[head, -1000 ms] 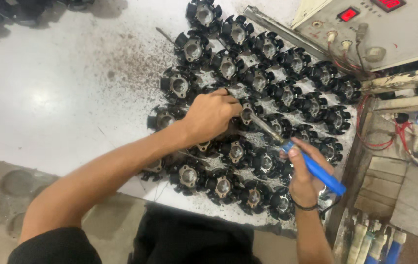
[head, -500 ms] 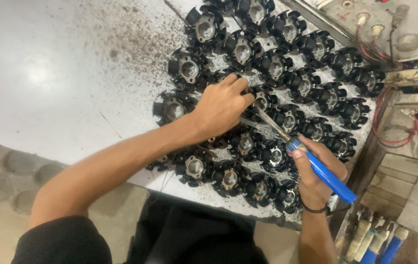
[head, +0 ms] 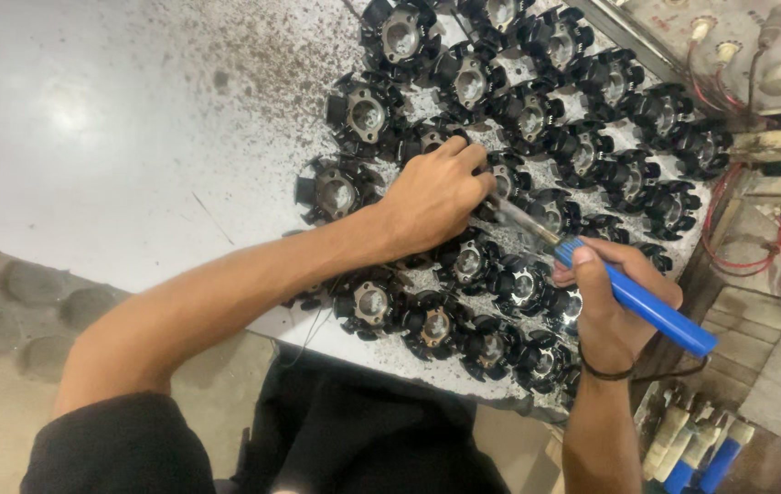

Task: The person arranges black plastic rotor-like parts into rows on a workbench, then uses a blue-handled heated tool to work inside the center hub of each part one at a time, with smoke rising as the tool contacts the parts, working through the arranged batch.

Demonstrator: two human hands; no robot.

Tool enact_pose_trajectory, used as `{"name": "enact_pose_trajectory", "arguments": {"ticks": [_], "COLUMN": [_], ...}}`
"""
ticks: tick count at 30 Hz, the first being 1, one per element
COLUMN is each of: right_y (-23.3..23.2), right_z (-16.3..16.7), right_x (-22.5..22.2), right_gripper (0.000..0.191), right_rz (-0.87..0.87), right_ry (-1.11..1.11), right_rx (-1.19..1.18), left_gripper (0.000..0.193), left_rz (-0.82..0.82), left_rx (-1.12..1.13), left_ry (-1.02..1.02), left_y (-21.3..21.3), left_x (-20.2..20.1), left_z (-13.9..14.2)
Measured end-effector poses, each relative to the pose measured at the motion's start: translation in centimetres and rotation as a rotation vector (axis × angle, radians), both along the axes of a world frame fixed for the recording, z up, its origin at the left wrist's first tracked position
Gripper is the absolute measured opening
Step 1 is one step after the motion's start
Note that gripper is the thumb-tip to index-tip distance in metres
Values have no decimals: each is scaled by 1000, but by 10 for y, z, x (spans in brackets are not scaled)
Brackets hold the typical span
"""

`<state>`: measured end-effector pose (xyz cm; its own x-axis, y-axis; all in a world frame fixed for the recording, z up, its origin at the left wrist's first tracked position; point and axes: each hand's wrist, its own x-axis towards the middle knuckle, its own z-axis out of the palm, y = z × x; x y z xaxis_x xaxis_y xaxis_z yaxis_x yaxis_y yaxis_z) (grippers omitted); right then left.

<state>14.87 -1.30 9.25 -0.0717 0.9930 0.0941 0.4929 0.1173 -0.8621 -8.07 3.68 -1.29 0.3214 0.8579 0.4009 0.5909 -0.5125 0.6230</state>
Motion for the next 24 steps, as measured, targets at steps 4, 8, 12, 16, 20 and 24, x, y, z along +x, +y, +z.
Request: {"name": "enact_pose_trajectory", "arguments": {"ticks": [4,8,12,16,20,24], "right_y": [2,5,-2,-33,-82,-114], "right_z": [-2,-2,1,-13,-36,-42], "right_x": [-4,-3,9,19,28,45], "right_gripper": [19,17,18,21,31,32], "right_rz": [-30,-29,-93,-88,-91,-9], "right_ry": [0,6,93,389,239,-121], "right_rx": [3,-7,-46,87,95,185], "left_gripper": [34,26,22,11,21,39], "left_rz": [30,11,33,133,191,154], "left_rx": [21,12,1,33,169,5], "left_ry": [-33,-122,-171,-347,-129,-37], "left_y": [-1,4,-3,-45,-90,-111], "left_x": [2,0,-12,-38,-32,-19], "left_z": [-10,0,39,70,64,43]}}
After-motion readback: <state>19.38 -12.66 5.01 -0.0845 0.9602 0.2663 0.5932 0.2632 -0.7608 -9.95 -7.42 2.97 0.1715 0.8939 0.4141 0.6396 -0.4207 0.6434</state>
